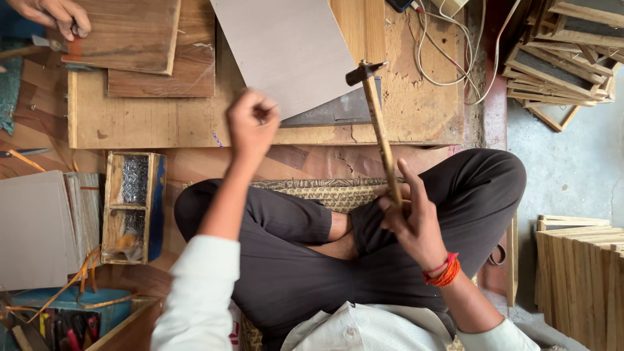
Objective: The person sits on the floor and assembles picture frames by placing a wooden frame over a board, then using a hammer to drive nails into the frame edges. The person repeatedly picks up frames, aligns them, and hammers nails to secure them.
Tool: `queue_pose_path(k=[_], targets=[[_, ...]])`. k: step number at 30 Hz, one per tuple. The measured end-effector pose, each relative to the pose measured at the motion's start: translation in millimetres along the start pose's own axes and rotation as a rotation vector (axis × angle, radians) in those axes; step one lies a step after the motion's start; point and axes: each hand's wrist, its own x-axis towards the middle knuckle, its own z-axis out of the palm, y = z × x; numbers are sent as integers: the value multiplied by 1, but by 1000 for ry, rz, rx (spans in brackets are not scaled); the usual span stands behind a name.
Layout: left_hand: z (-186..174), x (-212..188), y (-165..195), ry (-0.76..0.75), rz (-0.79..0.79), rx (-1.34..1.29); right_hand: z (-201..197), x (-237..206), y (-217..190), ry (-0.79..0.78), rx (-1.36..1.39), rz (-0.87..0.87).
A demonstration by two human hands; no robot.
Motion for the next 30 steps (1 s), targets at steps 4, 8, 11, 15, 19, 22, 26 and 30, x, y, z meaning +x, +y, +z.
queue_pose_path(k=[4,8,11,15,19,22,26,30], targets=[[50,5,23,-21,99,389,-12,6,5,78,-353,70],[75,16,17,-98,15,561,-15,10,10,136,-518,-335],[85,18,3,-57,120,621,-14,20,11,96,-570,-264],[88,20,-16,-96,62,586,-12,33,6,83,-651,-194],[88,19,-27,-100,55,520,-10,40,0,75,-618,-267],[89,21,-30,-131,13,591,-7,42,-1,36,-639,-267],[87,20,-30,-122,30,543,-2,43,-1,93,-580,-226],[87,21,-28,-128,15,544,-3,42,-3,92,-569,-344]])
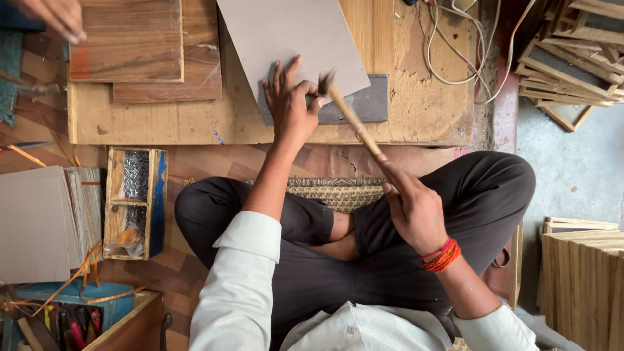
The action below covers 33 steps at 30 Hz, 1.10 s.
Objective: The person sits on the floor and assembles picture frames by placing a wooden frame over a board, then using a hammer to drive nails into the frame edges. The person repeatedly picks up frames, aligns them, and hammers nails to secure them.
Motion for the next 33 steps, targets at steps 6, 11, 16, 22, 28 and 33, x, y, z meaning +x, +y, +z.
queue_pose_path(k=[6,11,16,22,28,33], targets=[[-10,1,-5,-119,16,-25,-4,-9,-6,70,6,114],[-21,-5,-7,-194,0,-43,5,-6,0,-2,-45,-47],[-22,-7,0,-171,8,-2,6,-11,4,81,14,10],[-26,-9,2,-171,12,63,19,-15,8,27,-96,-36],[-28,-15,0,-122,48,26,19,-25,7,208,48,-105],[-28,-14,1,-149,23,25,23,-19,7,10,-81,-53]])
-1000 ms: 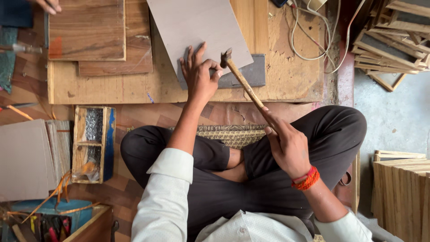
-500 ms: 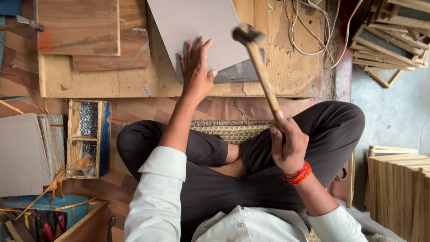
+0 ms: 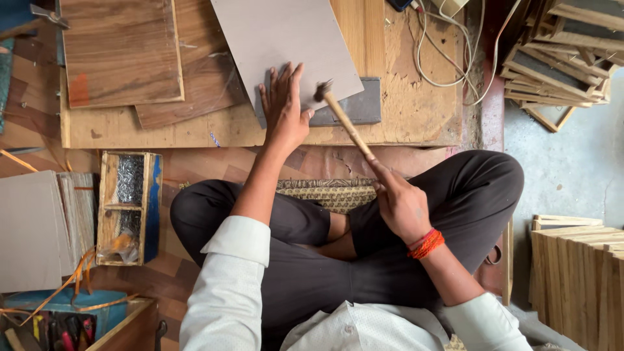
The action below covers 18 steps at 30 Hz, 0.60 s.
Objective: The person sits on the floor and assembles picture frames by placing a wooden frame over a board, then using a hammer to drive nails into the frame edges. The person repeatedly picks up frames, aligns them, and hammers nails to secure them.
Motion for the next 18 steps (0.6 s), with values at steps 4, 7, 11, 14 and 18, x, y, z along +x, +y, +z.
queue_pose_path(k=[4,7,11,14,18], targets=[[-1,0,1,13,3,14,-1,-7,-5,161,107,-9],[-2,-1,1,-10,-21,5,2,-11,-7,135,97,80],[-4,-3,0,25,7,-12,6,-7,-6,-145,-128,127],[-4,-10,-2,85,44,-23,2,-19,-14,-32,9,95],[2,-19,-3,144,194,47,0,-60,-30,-156,550,368]])
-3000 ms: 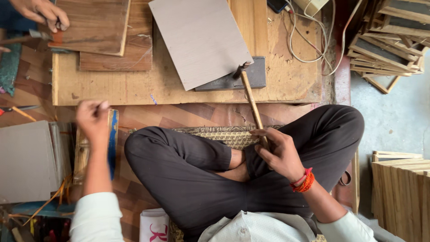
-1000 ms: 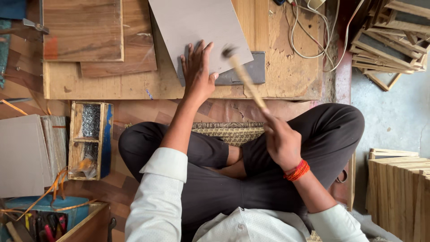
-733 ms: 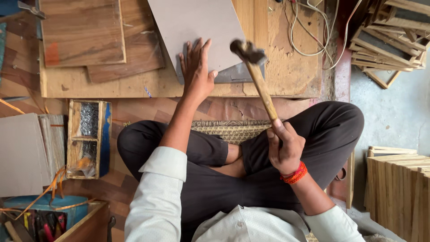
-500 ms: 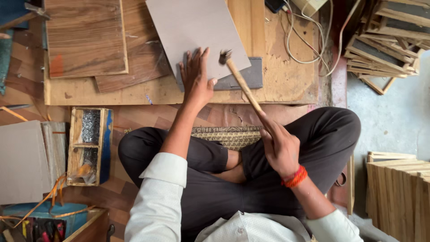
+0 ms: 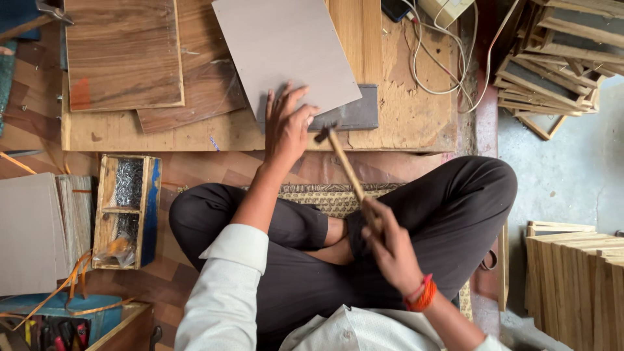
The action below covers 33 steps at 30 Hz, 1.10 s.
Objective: The person sits on the floor and assembles picture frames by placing a wooden frame over a board, then using a hammer to drive nails into the frame edges. The person repeatedly picks up frames, aligns them, and hammers nails to secure them.
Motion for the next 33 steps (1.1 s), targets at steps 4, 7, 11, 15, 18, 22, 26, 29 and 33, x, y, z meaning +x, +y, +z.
queue_pose_path(k=[4,7,11,15,18,22,26,29,33], targets=[[-5,-4,6,53,73,5,14,-20,20,-192,471,507],[-17,-8,9,103,80,-85,16,-15,34,-255,474,548],[-22,-27,0,435,-296,-293,10,-1,35,-367,506,614],[-8,-40,-34,263,-737,-1028,8,12,20,-407,217,415],[-3,-44,-49,199,-752,-1075,6,21,7,-268,-284,-53],[-12,-46,-35,262,-505,-624,-6,34,-6,-82,-248,-72],[-33,-47,5,327,-242,-389,-32,41,-13,37,265,120],[-47,-46,33,336,-91,-301,-56,39,-13,197,937,2],[-59,-42,56,367,105,-117,-82,20,-3,362,1096,299]])
